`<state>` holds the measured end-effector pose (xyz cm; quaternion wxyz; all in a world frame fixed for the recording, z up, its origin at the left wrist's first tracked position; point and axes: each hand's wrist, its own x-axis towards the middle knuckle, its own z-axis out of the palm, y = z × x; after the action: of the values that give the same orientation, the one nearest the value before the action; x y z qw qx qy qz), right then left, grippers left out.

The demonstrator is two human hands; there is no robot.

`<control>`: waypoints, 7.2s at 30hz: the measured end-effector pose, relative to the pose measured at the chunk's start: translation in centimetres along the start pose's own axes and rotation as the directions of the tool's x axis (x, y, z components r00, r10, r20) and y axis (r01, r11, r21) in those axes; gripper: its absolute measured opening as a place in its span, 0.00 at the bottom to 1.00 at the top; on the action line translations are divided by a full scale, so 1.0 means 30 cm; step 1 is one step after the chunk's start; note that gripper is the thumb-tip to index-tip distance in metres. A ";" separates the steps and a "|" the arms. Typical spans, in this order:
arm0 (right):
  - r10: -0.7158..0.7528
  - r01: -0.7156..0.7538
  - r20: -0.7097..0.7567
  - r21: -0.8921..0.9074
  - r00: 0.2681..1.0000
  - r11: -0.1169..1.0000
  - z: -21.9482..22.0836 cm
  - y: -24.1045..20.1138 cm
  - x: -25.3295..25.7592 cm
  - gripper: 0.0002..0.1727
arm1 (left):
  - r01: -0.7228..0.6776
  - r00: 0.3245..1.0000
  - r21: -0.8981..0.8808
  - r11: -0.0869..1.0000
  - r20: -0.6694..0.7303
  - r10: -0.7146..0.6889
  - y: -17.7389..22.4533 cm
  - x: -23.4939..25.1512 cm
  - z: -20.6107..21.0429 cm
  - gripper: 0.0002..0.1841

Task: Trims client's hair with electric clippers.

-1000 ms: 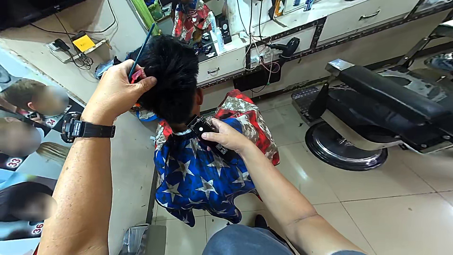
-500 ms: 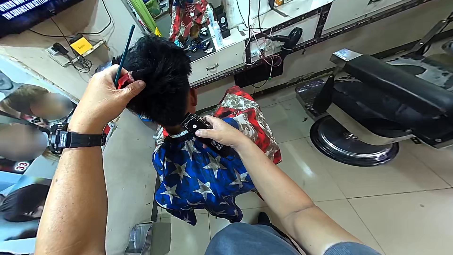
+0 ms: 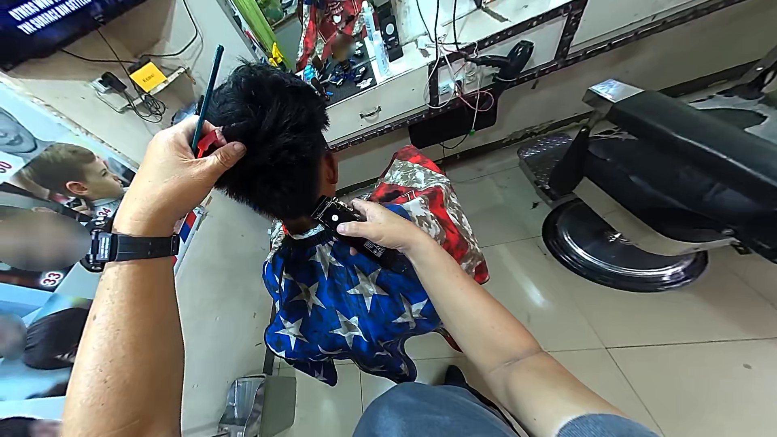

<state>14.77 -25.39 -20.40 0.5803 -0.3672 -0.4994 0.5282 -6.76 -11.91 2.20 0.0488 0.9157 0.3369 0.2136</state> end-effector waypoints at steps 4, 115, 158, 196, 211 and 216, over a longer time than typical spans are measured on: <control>-0.010 0.009 0.033 0.010 0.999 1.000 -0.024 -0.003 -0.006 0.29 | 0.005 1.000 -0.019 1.000 -0.002 -0.005 0.005 -0.002 0.001 0.18; -0.077 0.135 -0.299 0.178 0.951 0.975 0.365 0.164 -0.290 0.22 | -0.392 0.919 -0.195 0.899 -0.127 0.373 -0.225 -0.102 -0.212 0.14; -0.182 0.174 -0.582 -0.070 0.793 0.982 0.595 0.189 0.065 0.30 | -0.459 0.852 -0.084 0.884 0.241 0.465 -0.180 0.354 -0.047 0.15; -0.282 0.333 -0.690 -0.063 0.666 0.941 0.718 0.244 0.178 0.30 | -0.615 0.755 -0.075 0.785 0.232 0.613 -0.243 0.445 -0.036 0.20; -0.266 0.308 -0.803 -0.108 0.533 0.945 0.779 0.232 0.255 0.23 | -0.782 0.596 -0.116 0.613 0.149 0.789 -0.288 0.503 -0.005 0.24; -0.209 0.192 -0.870 -0.135 0.447 0.972 0.816 0.219 0.290 0.26 | -0.790 0.586 -0.121 0.601 0.139 0.798 -0.287 0.510 0.000 0.25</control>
<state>-11.04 -18.21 -19.32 0.8088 -0.5288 -0.1750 0.1887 -1.46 4.47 5.68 -0.0007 0.9834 -0.1177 0.1378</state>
